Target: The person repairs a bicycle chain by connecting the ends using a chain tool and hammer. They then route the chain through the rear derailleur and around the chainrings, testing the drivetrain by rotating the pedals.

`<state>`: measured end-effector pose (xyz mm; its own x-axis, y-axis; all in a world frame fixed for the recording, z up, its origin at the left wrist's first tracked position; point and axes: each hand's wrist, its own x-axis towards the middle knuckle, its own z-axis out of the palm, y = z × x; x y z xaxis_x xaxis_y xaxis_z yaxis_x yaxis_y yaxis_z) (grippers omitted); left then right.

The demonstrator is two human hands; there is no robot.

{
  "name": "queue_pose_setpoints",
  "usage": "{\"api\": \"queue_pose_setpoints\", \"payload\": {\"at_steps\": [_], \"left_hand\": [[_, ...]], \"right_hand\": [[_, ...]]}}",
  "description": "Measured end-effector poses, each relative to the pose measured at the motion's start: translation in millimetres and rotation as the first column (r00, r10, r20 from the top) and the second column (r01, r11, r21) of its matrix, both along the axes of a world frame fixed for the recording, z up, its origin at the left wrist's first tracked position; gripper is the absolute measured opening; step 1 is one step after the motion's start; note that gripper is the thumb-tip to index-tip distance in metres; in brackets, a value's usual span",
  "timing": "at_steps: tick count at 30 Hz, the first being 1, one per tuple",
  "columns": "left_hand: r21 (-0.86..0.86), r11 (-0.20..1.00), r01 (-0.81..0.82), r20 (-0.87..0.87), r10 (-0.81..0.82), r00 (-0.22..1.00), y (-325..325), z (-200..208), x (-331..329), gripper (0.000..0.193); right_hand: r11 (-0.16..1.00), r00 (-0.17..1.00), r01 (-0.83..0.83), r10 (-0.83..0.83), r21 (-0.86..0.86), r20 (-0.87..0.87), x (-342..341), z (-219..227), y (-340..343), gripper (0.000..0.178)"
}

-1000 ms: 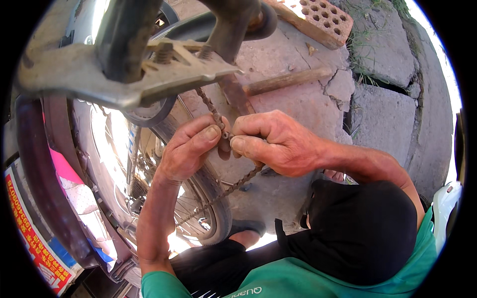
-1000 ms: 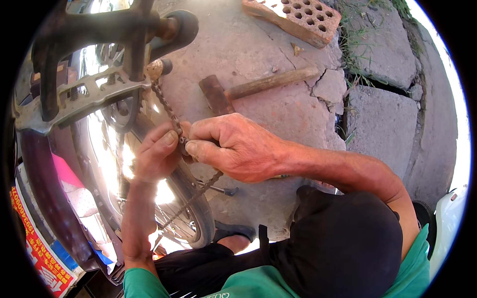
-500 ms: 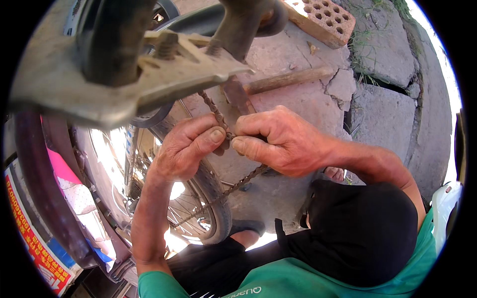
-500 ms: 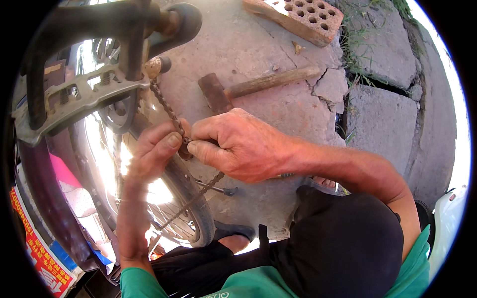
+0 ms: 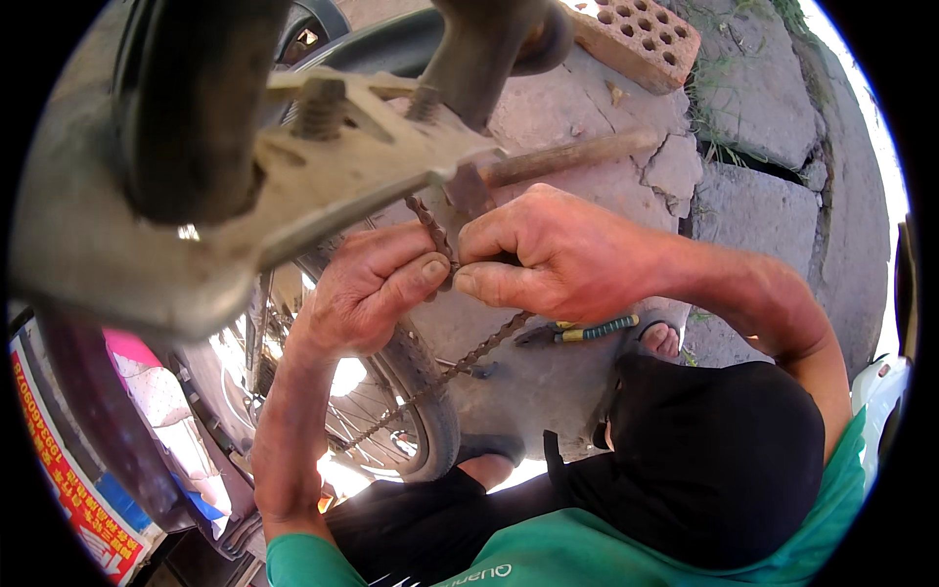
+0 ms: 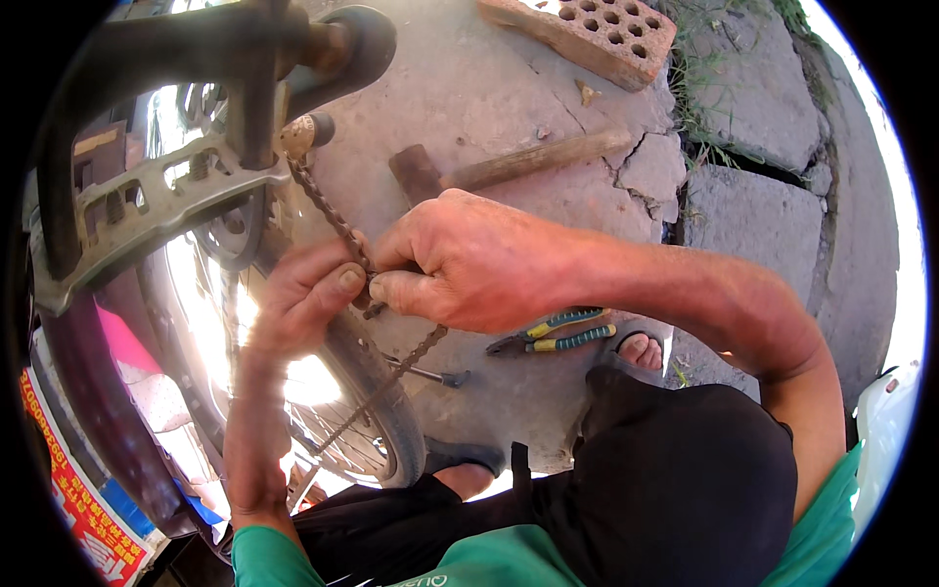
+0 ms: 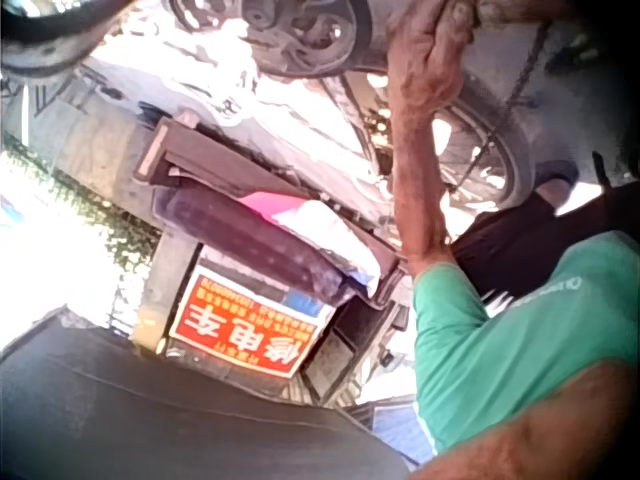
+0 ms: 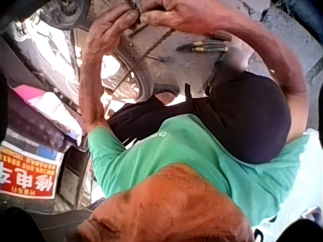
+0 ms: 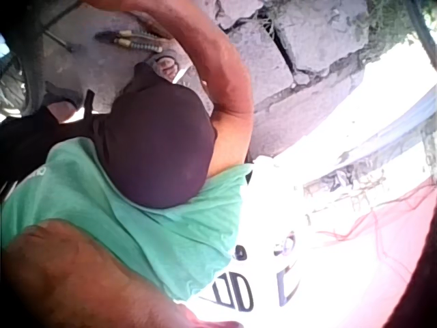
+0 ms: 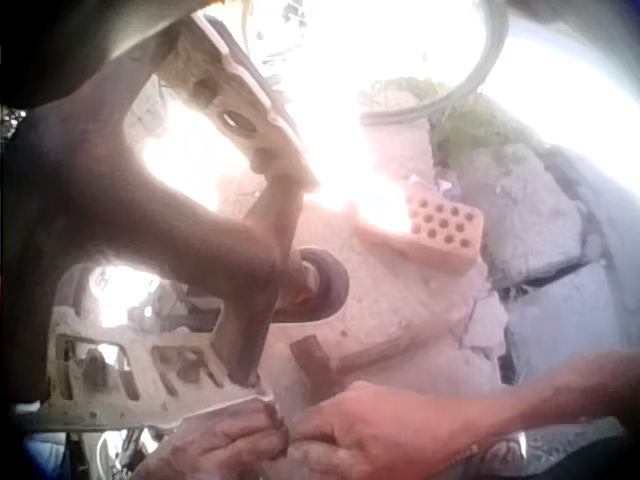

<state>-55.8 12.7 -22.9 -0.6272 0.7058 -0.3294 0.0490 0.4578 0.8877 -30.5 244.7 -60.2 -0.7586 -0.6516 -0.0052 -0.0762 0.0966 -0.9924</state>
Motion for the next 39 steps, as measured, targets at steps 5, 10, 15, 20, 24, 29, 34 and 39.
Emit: {"api": "queue_pose_setpoints", "payload": {"at_steps": [5,10,15,20,24,29,34,39], "left_hand": [[-0.103,0.995,-0.010,-0.019,0.008,1.000,1.4,2.0,1.7,0.027],[0.004,0.986,-0.167,0.154,0.164,0.974,4.5,1.1,12.7,0.033],[-0.008,0.966,-0.258,0.180,0.255,0.950,9.0,-5.2,24.0,0.034],[-0.039,0.979,-0.202,0.029,0.203,0.979,9.6,-6.6,22.7,0.032],[-0.116,0.965,-0.234,-0.098,0.223,0.970,13.2,-4.3,27.0,0.030],[-0.255,0.944,-0.211,-0.136,0.181,0.974,22.4,10.0,21.9,0.028],[-0.250,0.950,-0.184,-0.110,0.161,0.981,18.0,5.0,19.9,0.031],[-0.250,0.957,-0.151,0.057,0.170,0.984,14.2,12.9,12.5,0.033]], "right_hand": [[0.991,0.995,-0.100,0.100,0.094,0.002,-17.2,7.7,5.4,0.024],[0.998,0.998,-0.068,0.068,0.004,0.012,-8.2,10.0,5.7,0.022],[0.998,0.983,0.063,-0.067,-0.030,-0.169,3.3,-6.3,5.2,0.019],[0.996,0.970,0.083,-0.070,0.045,-0.231,3.2,-2.0,6.8,0.019],[0.992,0.970,0.063,-0.035,0.109,-0.242,0.8,0.6,6.0,0.021],[0.986,0.956,0.062,-0.013,0.157,-0.293,-2.8,-2.9,1.8,0.023],[0.978,0.982,-0.002,0.041,0.209,-0.183,-6.4,1.1,0.1,0.024],[0.982,0.999,-0.031,0.023,0.185,0.048,-3.1,13.3,5.1,0.028]]}}
